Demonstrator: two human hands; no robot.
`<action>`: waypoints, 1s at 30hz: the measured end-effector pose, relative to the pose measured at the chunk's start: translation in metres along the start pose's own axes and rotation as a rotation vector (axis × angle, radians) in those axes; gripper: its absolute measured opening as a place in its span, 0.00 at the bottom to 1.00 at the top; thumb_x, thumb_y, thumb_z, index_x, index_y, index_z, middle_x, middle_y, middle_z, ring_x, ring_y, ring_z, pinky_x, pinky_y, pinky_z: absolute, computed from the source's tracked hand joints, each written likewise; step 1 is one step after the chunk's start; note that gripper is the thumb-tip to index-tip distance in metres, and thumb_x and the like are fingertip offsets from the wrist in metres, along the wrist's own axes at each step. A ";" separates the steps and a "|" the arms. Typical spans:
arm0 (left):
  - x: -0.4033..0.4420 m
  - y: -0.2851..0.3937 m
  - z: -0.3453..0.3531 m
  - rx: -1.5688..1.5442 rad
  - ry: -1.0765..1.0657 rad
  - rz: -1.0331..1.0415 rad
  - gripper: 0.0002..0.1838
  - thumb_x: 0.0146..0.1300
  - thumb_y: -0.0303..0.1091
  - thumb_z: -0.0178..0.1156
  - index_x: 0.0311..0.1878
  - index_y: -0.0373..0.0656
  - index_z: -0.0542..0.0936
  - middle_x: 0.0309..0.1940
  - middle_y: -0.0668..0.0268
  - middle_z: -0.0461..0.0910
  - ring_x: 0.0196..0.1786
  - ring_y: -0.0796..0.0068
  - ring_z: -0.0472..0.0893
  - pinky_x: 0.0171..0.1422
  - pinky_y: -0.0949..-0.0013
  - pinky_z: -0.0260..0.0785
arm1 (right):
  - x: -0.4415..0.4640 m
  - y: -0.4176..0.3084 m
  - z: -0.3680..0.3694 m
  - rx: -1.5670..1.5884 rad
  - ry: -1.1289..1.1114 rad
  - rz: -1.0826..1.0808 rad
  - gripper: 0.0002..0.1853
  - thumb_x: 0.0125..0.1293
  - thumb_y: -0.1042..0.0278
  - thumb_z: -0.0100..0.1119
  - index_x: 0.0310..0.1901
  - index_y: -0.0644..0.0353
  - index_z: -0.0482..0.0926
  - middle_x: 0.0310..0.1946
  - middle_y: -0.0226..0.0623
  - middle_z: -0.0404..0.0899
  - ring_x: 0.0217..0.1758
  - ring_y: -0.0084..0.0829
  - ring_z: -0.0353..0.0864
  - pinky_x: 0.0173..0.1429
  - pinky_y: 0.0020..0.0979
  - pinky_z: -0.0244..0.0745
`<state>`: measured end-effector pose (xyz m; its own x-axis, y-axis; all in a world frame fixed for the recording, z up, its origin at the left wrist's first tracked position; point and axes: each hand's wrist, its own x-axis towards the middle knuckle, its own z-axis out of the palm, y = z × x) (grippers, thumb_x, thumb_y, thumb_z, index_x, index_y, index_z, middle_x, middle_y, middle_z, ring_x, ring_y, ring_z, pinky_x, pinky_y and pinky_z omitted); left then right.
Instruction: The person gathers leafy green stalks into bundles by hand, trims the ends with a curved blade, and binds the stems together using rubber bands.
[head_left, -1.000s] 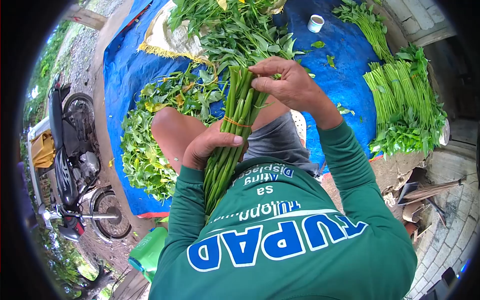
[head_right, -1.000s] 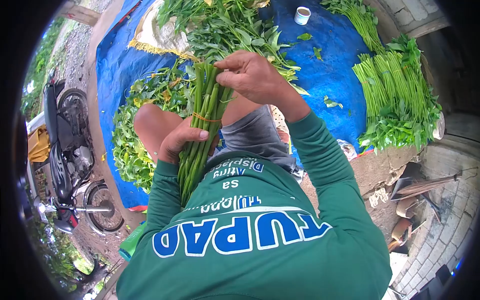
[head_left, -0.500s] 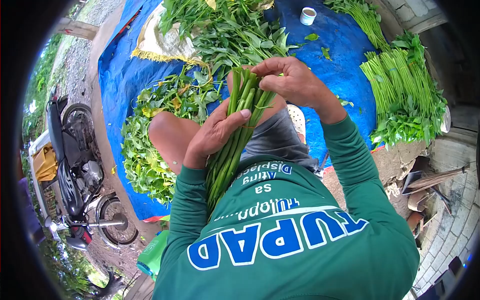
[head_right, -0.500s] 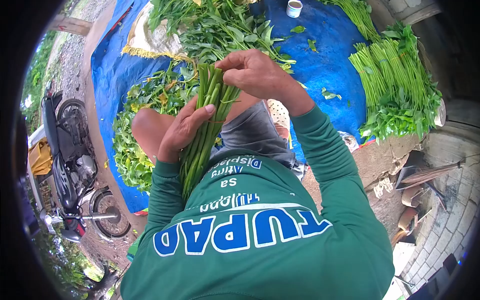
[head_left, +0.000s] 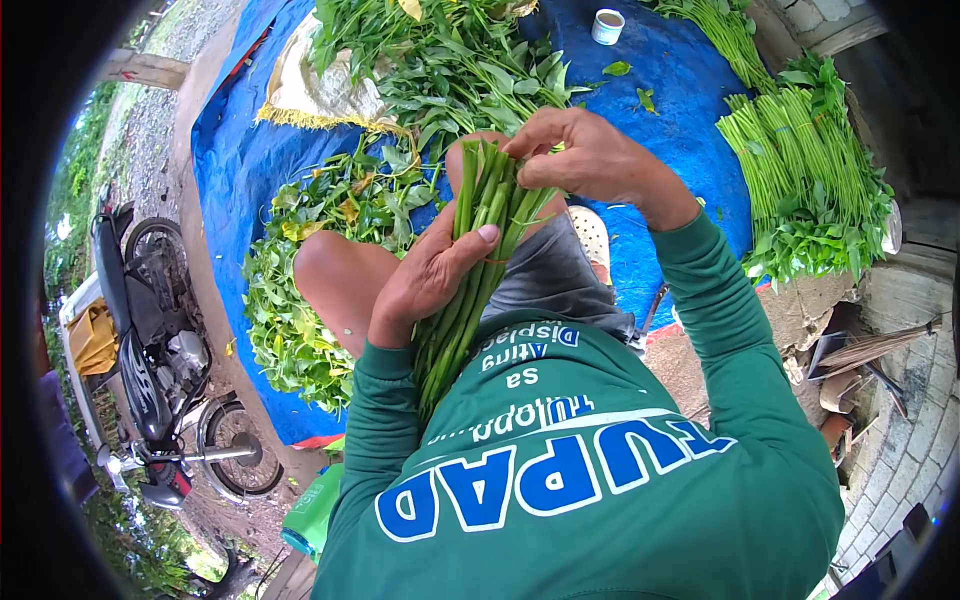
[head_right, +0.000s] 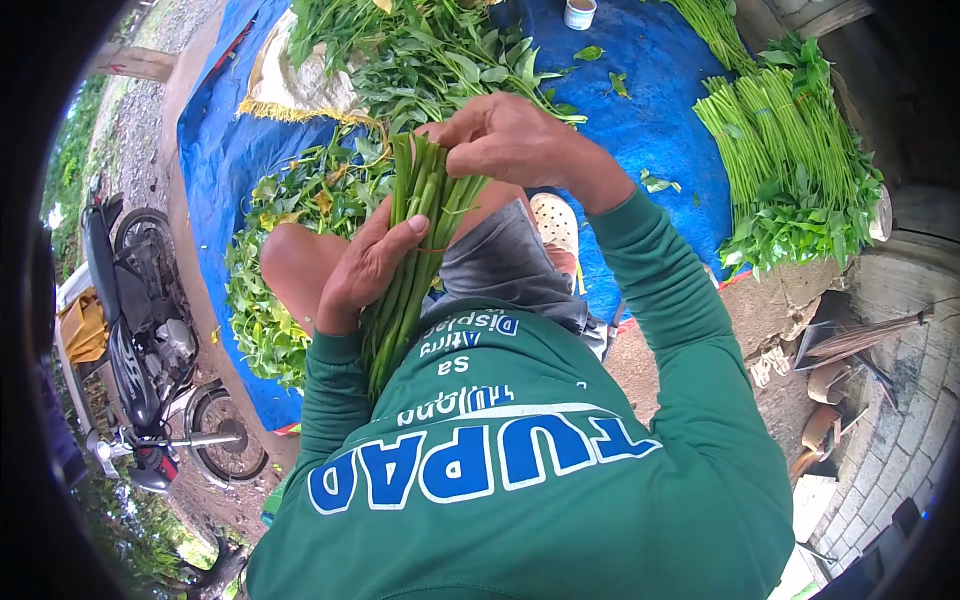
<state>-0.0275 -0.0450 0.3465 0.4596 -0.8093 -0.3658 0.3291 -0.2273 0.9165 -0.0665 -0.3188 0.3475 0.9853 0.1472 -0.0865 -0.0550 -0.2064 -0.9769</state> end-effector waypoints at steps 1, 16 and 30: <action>-0.001 0.000 0.000 -0.006 -0.002 0.005 0.32 0.87 0.41 0.57 0.86 0.39 0.65 0.65 0.67 0.80 0.60 0.79 0.78 0.65 0.70 0.74 | -0.001 0.003 -0.002 0.076 -0.007 -0.006 0.17 0.65 0.66 0.74 0.53 0.65 0.91 0.52 0.37 0.86 0.58 0.31 0.85 0.65 0.37 0.81; 0.017 -0.016 0.021 0.615 -0.109 -0.030 0.50 0.61 0.54 0.82 0.78 0.36 0.71 0.67 0.48 0.81 0.70 0.55 0.81 0.77 0.55 0.70 | -0.041 0.030 0.011 0.018 0.406 -0.209 0.10 0.70 0.69 0.78 0.48 0.62 0.89 0.56 0.39 0.85 0.66 0.35 0.84 0.71 0.39 0.80; 0.014 -0.026 0.020 0.573 -0.041 -0.099 0.41 0.57 0.45 0.80 0.71 0.35 0.79 0.54 0.50 0.89 0.58 0.61 0.88 0.65 0.57 0.78 | -0.063 0.109 0.078 0.074 0.509 -0.013 0.08 0.74 0.70 0.72 0.50 0.61 0.89 0.48 0.43 0.87 0.54 0.43 0.88 0.61 0.40 0.82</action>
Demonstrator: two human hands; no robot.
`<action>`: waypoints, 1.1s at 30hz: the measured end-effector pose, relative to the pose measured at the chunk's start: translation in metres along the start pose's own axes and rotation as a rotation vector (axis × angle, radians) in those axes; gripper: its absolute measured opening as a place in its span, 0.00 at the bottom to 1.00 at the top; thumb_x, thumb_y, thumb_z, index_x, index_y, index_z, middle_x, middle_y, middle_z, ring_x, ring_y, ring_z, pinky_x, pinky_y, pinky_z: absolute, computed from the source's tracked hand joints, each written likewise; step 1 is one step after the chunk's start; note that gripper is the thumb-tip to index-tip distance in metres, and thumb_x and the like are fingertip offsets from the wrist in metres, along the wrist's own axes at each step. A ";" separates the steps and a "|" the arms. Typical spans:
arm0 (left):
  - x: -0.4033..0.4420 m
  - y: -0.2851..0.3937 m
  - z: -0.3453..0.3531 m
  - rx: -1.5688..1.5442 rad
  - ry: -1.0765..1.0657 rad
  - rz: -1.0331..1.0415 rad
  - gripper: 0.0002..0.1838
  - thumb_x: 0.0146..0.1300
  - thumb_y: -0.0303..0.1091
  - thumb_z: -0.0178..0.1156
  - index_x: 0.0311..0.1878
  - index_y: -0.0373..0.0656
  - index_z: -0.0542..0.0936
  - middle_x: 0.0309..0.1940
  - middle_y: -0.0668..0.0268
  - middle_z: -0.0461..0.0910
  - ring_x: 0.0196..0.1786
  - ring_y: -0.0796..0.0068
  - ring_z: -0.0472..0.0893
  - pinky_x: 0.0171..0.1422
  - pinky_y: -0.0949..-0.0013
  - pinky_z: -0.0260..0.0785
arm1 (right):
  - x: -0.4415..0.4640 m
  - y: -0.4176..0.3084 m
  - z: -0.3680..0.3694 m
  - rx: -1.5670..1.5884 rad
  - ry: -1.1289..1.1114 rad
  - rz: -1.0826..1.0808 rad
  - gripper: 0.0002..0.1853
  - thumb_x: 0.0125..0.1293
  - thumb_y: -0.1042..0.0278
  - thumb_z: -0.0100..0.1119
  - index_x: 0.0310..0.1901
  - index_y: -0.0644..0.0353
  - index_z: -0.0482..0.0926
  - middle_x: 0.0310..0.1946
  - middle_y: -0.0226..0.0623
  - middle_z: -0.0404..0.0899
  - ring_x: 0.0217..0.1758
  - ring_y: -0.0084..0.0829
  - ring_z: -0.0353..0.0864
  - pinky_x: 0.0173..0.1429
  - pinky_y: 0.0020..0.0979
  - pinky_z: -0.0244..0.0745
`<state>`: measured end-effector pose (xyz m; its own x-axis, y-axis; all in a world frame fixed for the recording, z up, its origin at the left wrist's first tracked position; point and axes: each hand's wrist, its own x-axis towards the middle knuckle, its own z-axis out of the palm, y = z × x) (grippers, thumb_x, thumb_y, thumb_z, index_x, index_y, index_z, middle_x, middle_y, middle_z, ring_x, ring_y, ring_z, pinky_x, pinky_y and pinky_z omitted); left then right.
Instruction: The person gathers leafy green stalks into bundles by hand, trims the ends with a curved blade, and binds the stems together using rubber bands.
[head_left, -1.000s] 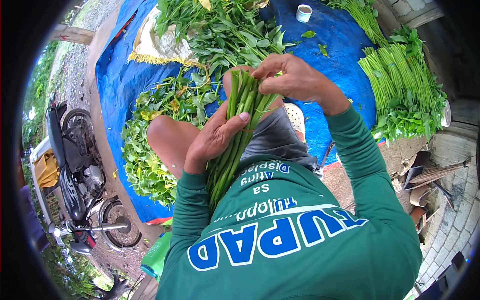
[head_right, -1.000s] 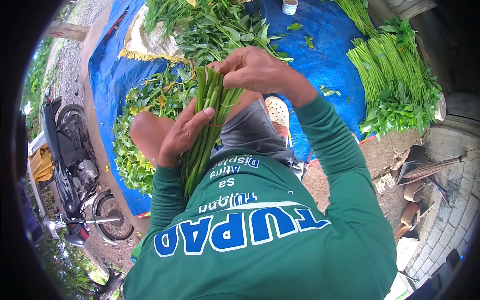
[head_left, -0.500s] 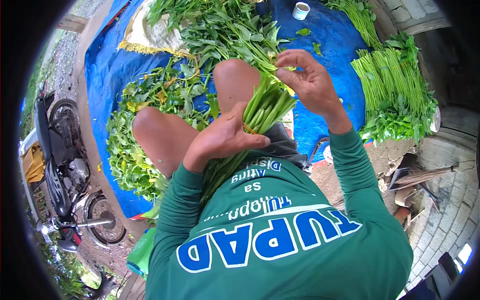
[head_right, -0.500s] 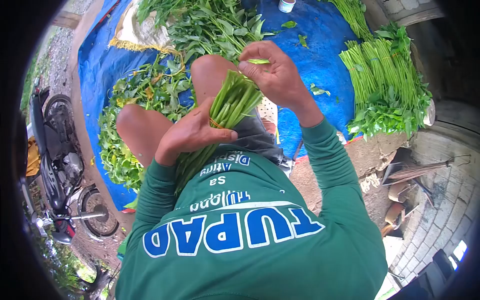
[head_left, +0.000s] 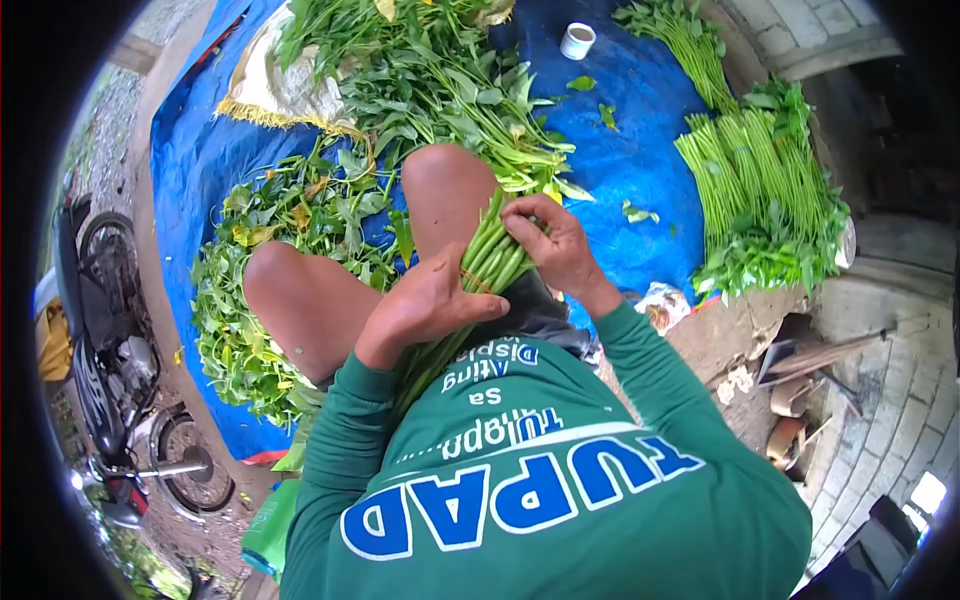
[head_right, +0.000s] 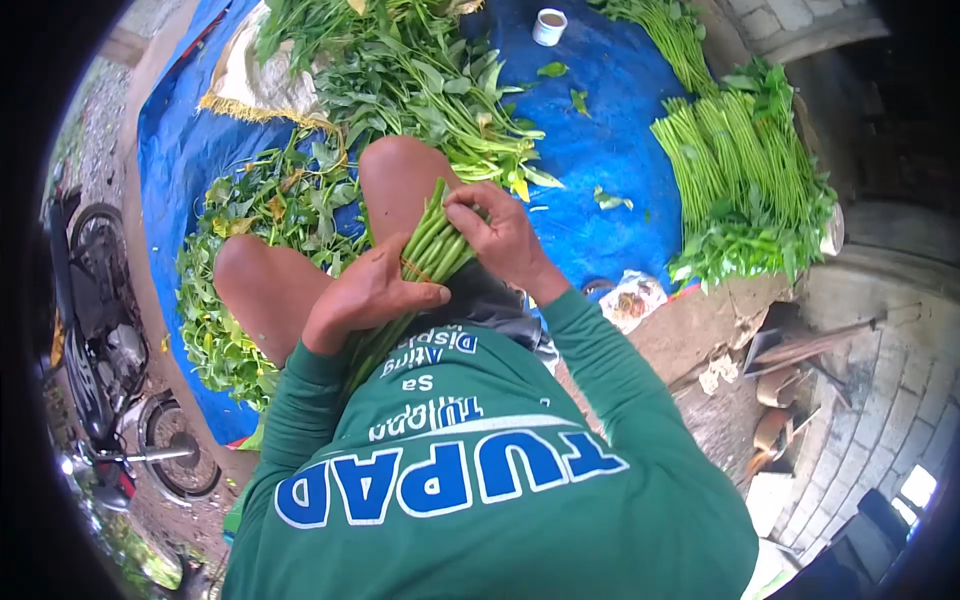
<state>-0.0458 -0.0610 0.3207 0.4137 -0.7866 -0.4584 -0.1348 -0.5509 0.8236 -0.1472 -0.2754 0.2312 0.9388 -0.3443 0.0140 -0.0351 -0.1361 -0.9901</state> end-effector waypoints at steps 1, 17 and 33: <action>-0.006 -0.002 0.000 0.020 -0.025 0.000 0.40 0.58 0.44 0.80 0.70 0.36 0.80 0.55 0.52 0.89 0.58 0.63 0.88 0.66 0.57 0.77 | 0.000 -0.007 0.000 -0.060 -0.008 -0.025 0.07 0.74 0.69 0.71 0.50 0.61 0.89 0.48 0.42 0.88 0.53 0.43 0.88 0.61 0.40 0.82; -0.036 0.000 -0.057 -0.592 -0.043 -0.013 0.34 0.55 0.41 0.79 0.61 0.32 0.80 0.40 0.59 0.86 0.40 0.68 0.86 0.47 0.65 0.79 | 0.002 -0.067 -0.004 0.559 -0.071 0.107 0.46 0.74 0.57 0.75 0.85 0.59 0.59 0.62 0.38 0.82 0.67 0.29 0.81 0.73 0.34 0.75; -0.030 -0.026 -0.056 -0.814 -0.249 0.138 0.42 0.53 0.50 0.80 0.63 0.29 0.78 0.46 0.54 0.86 0.45 0.60 0.88 0.48 0.58 0.82 | 0.049 -0.124 0.075 0.734 -0.277 0.060 0.18 0.63 0.70 0.78 0.52 0.59 0.83 0.41 0.26 0.84 0.42 0.20 0.82 0.47 0.30 0.81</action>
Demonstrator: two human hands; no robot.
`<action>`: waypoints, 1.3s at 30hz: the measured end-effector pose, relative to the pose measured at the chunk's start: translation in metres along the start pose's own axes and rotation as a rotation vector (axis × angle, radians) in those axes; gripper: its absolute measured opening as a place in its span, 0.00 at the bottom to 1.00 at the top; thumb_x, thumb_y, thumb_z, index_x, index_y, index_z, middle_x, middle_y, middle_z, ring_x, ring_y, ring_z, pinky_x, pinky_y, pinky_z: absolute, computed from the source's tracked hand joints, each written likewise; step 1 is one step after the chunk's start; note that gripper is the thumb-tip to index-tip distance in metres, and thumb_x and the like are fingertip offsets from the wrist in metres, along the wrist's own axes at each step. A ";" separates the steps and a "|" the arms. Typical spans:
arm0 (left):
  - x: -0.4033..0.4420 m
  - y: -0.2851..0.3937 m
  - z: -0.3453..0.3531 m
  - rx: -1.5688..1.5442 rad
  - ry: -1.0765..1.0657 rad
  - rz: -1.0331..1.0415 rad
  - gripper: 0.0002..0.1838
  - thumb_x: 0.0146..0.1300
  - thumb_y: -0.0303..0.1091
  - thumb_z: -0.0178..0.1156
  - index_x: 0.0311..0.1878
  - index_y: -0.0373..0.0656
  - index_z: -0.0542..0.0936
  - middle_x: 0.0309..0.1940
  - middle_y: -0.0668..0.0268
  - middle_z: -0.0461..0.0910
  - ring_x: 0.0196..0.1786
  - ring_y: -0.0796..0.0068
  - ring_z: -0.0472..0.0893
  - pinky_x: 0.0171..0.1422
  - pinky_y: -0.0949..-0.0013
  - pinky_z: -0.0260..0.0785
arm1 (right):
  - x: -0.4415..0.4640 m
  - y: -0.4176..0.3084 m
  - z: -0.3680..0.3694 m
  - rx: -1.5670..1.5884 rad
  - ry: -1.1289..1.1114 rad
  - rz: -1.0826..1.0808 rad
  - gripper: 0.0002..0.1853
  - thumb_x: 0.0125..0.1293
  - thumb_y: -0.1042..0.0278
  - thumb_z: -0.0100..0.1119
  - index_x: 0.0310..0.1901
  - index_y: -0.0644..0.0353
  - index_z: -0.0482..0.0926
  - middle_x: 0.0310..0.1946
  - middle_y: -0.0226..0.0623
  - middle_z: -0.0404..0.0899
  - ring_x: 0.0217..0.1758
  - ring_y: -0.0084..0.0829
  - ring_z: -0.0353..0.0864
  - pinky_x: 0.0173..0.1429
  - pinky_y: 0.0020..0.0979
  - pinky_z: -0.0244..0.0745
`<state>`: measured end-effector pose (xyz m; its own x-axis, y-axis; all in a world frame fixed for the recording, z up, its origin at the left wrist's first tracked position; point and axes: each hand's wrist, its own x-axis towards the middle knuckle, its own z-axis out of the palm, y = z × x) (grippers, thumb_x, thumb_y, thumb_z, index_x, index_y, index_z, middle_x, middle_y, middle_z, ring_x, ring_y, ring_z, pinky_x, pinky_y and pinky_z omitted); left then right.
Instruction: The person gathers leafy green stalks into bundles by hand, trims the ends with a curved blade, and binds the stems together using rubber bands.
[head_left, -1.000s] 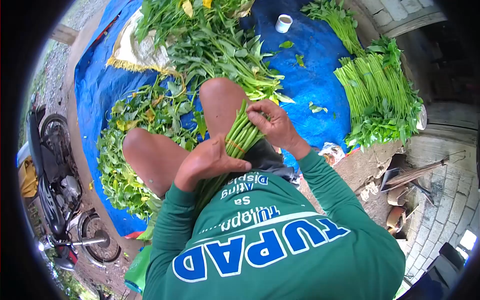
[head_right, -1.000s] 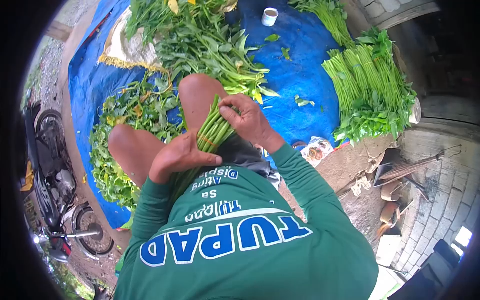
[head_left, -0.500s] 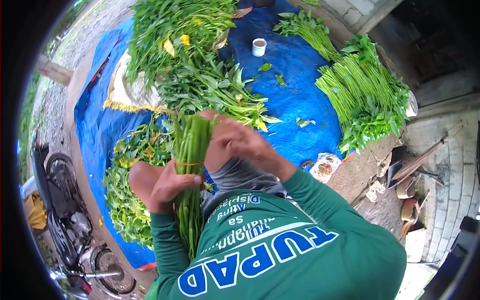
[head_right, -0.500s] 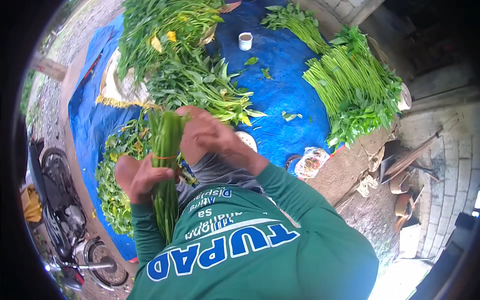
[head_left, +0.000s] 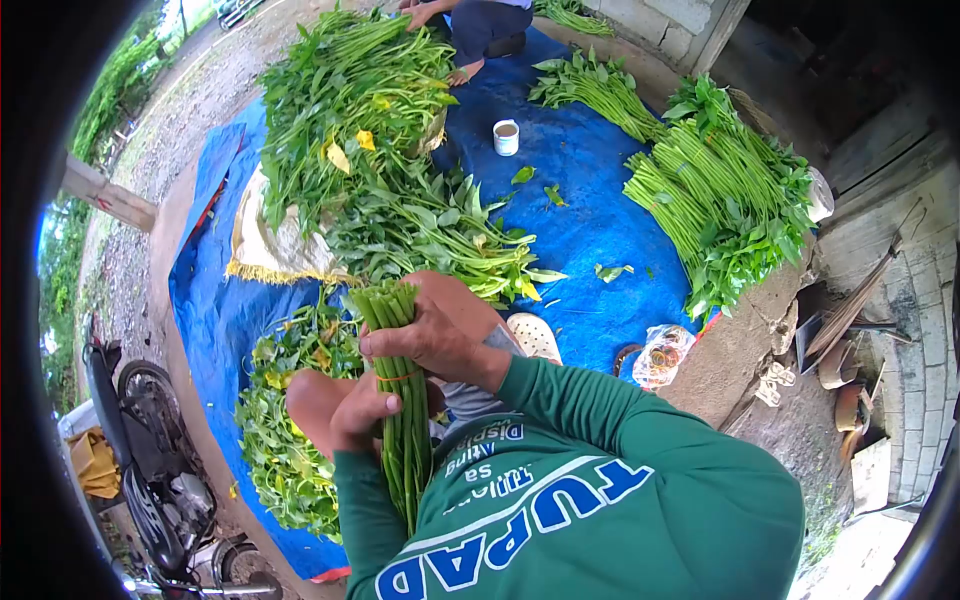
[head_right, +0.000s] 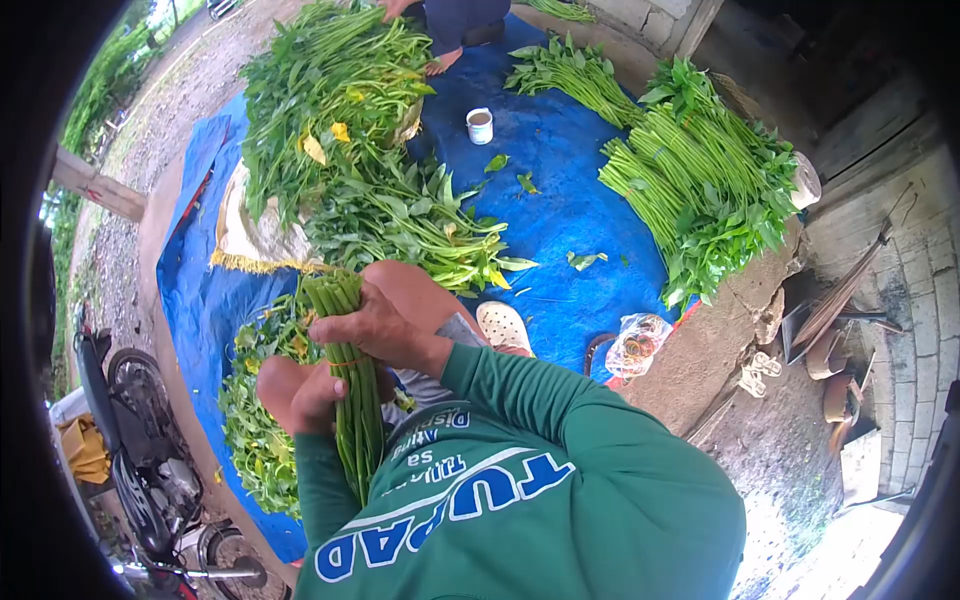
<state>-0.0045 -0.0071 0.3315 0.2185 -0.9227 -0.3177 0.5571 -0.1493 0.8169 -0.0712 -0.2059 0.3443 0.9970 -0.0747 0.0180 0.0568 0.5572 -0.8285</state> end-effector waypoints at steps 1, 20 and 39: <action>-0.006 0.018 0.012 0.114 0.133 0.037 0.39 0.55 0.48 0.80 0.63 0.30 0.79 0.47 0.55 0.86 0.47 0.62 0.88 0.48 0.59 0.82 | 0.003 -0.002 0.003 0.016 0.006 -0.029 0.19 0.63 0.70 0.79 0.53 0.58 0.82 0.41 0.26 0.84 0.42 0.20 0.82 0.47 0.30 0.81; -0.332 0.239 -0.028 0.779 1.282 0.887 0.34 0.79 0.51 0.63 0.77 0.34 0.77 0.63 0.54 0.85 0.64 0.63 0.85 0.71 0.58 0.77 | -0.050 -0.014 -0.188 -0.540 0.106 0.243 0.27 0.76 0.57 0.73 0.67 0.68 0.83 0.57 0.39 0.89 0.59 0.29 0.87 0.62 0.32 0.82; -0.241 0.387 0.026 1.103 1.234 1.166 0.19 0.75 0.39 0.67 0.58 0.32 0.89 0.44 0.61 0.90 0.44 0.68 0.88 0.52 0.63 0.82 | 0.028 -0.106 -0.094 -0.825 -0.122 -0.042 0.30 0.68 0.69 0.77 0.71 0.64 0.80 0.47 0.30 0.85 0.53 0.24 0.85 0.61 0.34 0.81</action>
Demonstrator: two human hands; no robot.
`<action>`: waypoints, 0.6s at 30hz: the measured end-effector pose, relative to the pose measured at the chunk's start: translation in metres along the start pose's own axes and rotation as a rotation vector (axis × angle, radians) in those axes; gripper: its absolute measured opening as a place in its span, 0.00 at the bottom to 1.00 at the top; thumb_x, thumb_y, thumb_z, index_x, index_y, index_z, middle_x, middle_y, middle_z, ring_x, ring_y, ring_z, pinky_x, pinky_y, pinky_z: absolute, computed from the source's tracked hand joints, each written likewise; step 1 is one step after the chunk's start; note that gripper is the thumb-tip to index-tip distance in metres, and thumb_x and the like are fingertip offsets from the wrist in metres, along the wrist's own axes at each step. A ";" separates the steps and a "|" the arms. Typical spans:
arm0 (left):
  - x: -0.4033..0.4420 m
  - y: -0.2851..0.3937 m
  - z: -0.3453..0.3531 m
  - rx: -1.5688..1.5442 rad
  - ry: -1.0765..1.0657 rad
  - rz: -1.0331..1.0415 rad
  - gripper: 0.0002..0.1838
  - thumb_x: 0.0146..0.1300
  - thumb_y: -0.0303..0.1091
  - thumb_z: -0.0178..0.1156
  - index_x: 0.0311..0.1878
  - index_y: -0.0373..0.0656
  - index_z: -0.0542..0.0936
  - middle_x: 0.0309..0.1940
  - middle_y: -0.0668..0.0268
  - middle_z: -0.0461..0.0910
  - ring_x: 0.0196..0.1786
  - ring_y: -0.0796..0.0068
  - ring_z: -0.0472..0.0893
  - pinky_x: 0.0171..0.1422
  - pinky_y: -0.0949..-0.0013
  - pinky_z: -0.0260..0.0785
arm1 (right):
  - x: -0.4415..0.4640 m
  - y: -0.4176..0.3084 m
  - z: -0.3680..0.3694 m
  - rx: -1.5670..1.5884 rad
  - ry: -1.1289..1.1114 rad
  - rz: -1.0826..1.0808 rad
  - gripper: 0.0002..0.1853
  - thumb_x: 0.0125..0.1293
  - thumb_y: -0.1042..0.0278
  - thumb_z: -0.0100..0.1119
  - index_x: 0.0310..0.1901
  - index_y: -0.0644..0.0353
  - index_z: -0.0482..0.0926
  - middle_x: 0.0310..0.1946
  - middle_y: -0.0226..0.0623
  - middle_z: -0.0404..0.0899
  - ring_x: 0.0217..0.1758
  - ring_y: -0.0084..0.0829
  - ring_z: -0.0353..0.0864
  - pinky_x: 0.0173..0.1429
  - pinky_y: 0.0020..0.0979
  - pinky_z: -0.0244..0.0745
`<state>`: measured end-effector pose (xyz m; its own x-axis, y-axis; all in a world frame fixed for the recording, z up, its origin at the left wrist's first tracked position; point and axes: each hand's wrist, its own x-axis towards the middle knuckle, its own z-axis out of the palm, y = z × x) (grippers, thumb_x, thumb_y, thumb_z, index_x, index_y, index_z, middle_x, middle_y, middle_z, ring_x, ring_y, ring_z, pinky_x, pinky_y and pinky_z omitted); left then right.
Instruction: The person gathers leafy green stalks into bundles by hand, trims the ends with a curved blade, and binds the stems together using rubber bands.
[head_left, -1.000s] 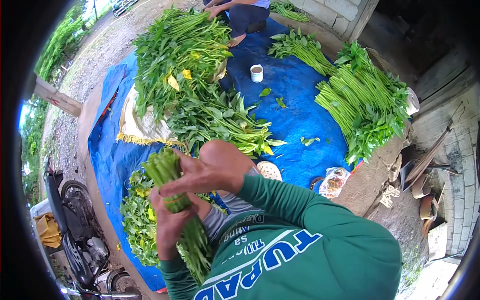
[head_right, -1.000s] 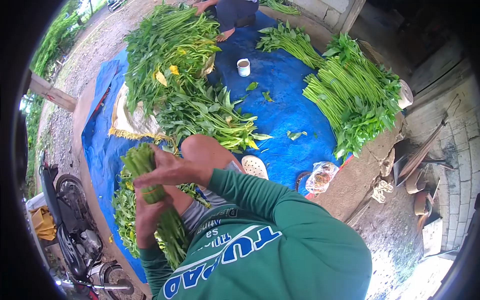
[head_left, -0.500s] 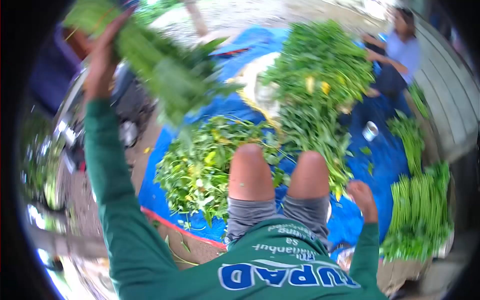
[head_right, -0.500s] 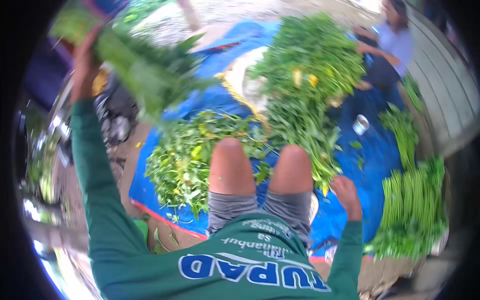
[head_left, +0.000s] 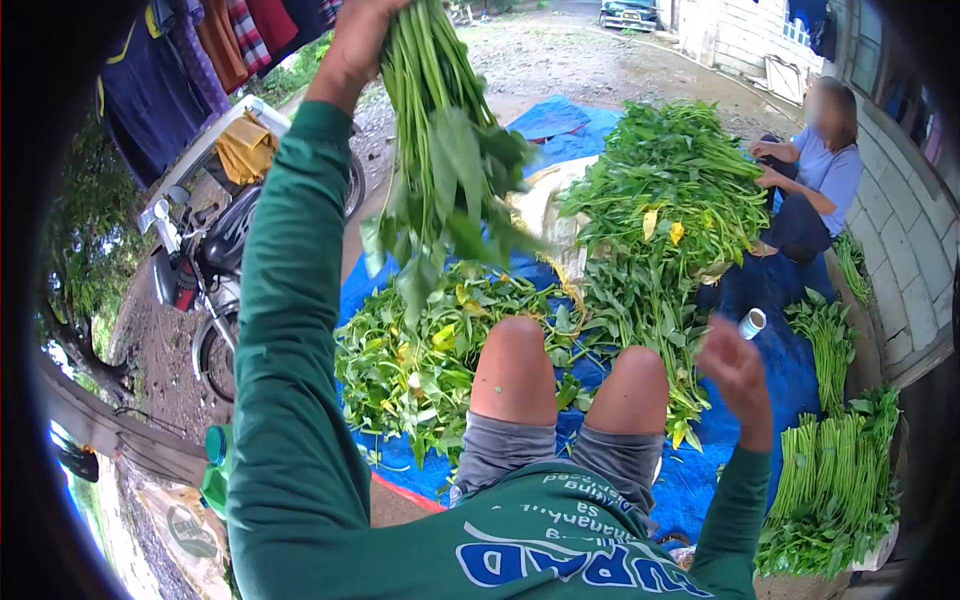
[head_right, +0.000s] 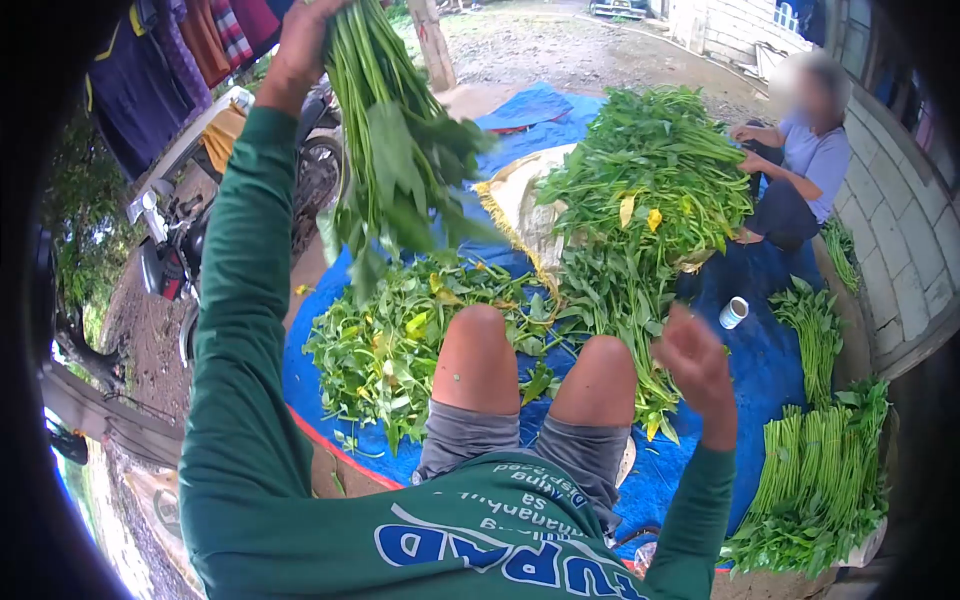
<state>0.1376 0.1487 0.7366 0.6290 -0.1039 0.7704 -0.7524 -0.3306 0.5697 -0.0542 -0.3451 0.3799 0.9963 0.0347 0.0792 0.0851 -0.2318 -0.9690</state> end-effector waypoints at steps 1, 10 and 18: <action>0.009 -0.017 -0.003 -0.120 -0.140 -0.151 0.28 0.73 0.45 0.69 0.68 0.36 0.87 0.60 0.55 0.90 0.60 0.61 0.87 0.71 0.57 0.77 | 0.019 -0.042 0.012 0.107 0.090 -0.158 0.37 0.68 0.69 0.77 0.78 0.61 0.75 0.57 0.37 0.85 0.62 0.27 0.84 0.69 0.35 0.79; -0.052 0.036 0.143 -0.927 -0.244 -0.186 0.25 0.68 0.40 0.69 0.61 0.33 0.81 0.47 0.58 0.89 0.45 0.61 0.90 0.52 0.58 0.88 | 0.117 -0.290 0.132 -0.126 0.127 -0.903 0.81 0.52 0.50 0.93 0.90 0.66 0.33 0.82 0.74 0.61 0.85 0.63 0.67 0.87 0.46 0.64; -0.048 0.055 0.181 -0.701 -0.033 -0.009 0.37 0.77 0.53 0.68 0.74 0.31 0.74 0.59 0.49 0.85 0.61 0.55 0.87 0.67 0.55 0.83 | 0.117 -0.272 0.114 -0.308 0.286 -0.582 0.65 0.57 0.68 0.73 0.89 0.65 0.39 0.54 0.66 0.87 0.54 0.67 0.90 0.57 0.52 0.85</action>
<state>0.1014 -0.0342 0.6791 0.6330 -0.1359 0.7621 -0.6889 0.3502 0.6346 0.0371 -0.1671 0.6261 0.7492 -0.0103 0.6622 0.5622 -0.5188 -0.6441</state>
